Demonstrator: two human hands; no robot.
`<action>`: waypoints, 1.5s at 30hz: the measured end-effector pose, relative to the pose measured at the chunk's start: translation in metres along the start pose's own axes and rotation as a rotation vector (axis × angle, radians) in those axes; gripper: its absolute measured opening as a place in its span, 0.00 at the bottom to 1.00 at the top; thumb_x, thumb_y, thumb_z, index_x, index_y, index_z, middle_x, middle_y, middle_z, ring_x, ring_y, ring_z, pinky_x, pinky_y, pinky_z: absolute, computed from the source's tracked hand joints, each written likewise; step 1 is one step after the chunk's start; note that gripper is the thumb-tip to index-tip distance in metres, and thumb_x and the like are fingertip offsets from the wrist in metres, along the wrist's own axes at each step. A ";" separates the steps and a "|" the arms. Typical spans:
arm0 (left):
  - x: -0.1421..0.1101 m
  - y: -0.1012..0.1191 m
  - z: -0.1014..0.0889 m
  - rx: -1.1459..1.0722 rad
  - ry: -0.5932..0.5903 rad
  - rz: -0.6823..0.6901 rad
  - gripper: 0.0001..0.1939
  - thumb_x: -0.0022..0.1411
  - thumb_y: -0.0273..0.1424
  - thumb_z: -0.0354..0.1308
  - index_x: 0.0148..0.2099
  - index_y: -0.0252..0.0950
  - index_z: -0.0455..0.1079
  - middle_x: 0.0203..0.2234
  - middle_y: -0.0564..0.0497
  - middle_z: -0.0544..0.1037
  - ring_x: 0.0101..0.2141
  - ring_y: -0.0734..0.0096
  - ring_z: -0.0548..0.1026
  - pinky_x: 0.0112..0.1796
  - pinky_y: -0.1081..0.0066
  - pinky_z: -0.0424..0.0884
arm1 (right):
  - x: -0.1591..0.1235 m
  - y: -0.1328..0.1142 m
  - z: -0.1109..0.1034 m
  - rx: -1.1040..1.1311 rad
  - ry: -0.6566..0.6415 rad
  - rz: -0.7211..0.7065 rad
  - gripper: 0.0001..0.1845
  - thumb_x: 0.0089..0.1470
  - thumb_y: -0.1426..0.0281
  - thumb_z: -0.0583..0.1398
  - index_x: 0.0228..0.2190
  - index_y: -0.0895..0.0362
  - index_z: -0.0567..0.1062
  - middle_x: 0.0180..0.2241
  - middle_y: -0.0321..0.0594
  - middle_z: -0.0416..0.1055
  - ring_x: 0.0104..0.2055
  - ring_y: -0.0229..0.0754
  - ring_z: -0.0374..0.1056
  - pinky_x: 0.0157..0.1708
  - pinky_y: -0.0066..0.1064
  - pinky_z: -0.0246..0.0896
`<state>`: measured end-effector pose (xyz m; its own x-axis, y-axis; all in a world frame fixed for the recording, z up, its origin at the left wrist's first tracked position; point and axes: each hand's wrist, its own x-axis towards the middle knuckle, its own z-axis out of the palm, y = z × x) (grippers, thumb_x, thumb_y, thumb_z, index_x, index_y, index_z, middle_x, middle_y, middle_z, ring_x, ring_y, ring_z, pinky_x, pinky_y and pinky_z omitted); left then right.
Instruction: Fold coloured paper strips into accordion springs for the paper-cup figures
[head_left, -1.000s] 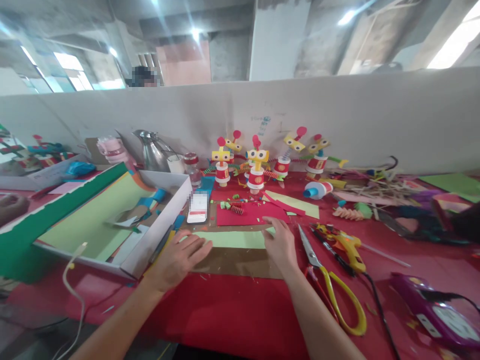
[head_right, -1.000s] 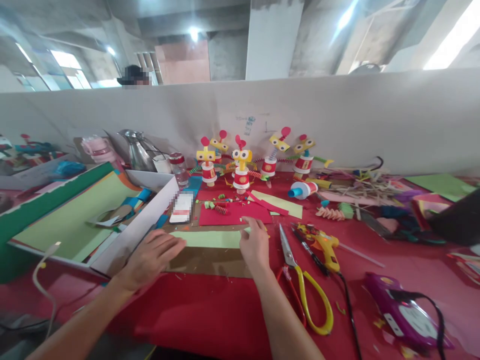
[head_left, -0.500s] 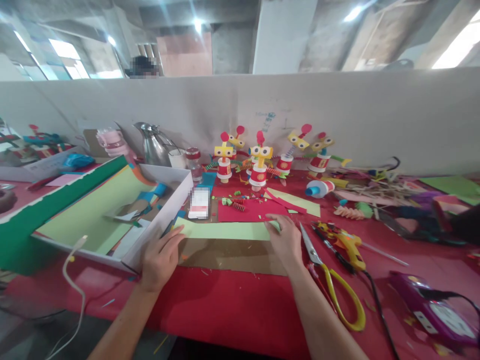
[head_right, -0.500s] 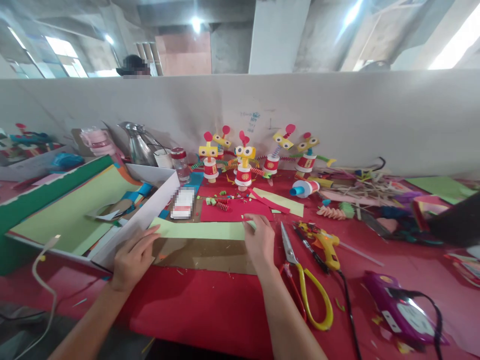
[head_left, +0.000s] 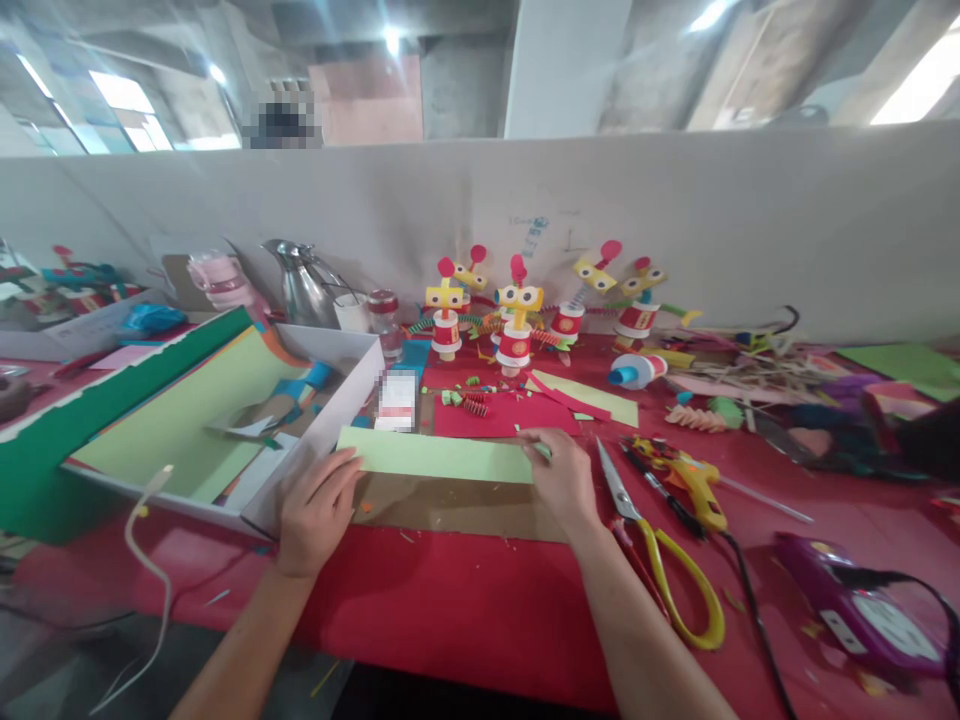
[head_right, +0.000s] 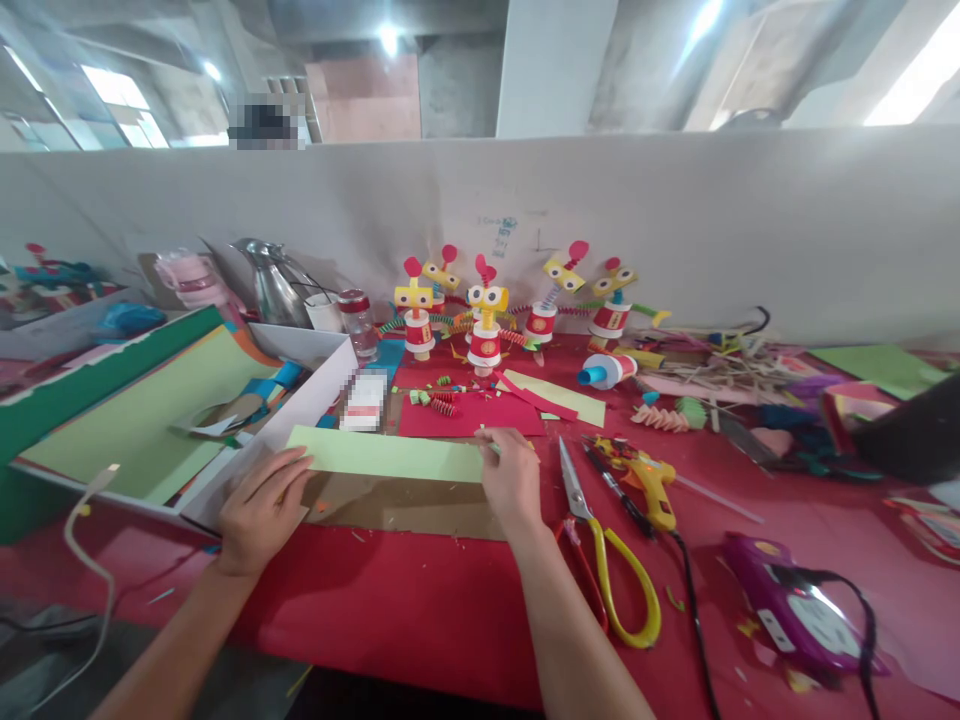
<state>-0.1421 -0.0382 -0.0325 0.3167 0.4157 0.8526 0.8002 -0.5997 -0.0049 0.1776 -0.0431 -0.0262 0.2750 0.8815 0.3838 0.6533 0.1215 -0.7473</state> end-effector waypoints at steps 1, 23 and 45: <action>0.000 0.000 0.000 0.007 -0.017 0.001 0.15 0.55 0.20 0.59 0.45 0.39 0.72 0.40 0.48 0.78 0.41 0.68 0.76 0.46 0.68 0.69 | -0.001 -0.001 0.000 -0.050 -0.024 -0.025 0.13 0.49 0.76 0.55 0.34 0.55 0.76 0.37 0.41 0.74 0.39 0.43 0.69 0.42 0.34 0.61; -0.003 -0.008 0.010 -0.114 -0.357 0.006 0.12 0.60 0.22 0.53 0.38 0.40 0.77 0.38 0.53 0.80 0.39 0.65 0.70 0.40 0.65 0.69 | -0.038 -0.036 0.036 -0.530 -0.399 -0.611 0.10 0.59 0.72 0.53 0.30 0.55 0.73 0.31 0.39 0.70 0.36 0.42 0.64 0.35 0.33 0.52; 0.032 0.102 0.057 -0.173 -0.715 -0.050 0.09 0.55 0.21 0.52 0.36 0.35 0.72 0.32 0.46 0.74 0.37 0.61 0.70 0.39 0.62 0.64 | -0.031 -0.029 0.023 -0.516 -0.466 -0.426 0.12 0.54 0.79 0.52 0.29 0.56 0.74 0.30 0.40 0.71 0.35 0.40 0.66 0.34 0.28 0.55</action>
<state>-0.0220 -0.0473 -0.0357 0.5839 0.7543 0.3001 0.7493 -0.6430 0.1585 0.1337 -0.0635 -0.0293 -0.3178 0.9202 0.2285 0.9097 0.3639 -0.2002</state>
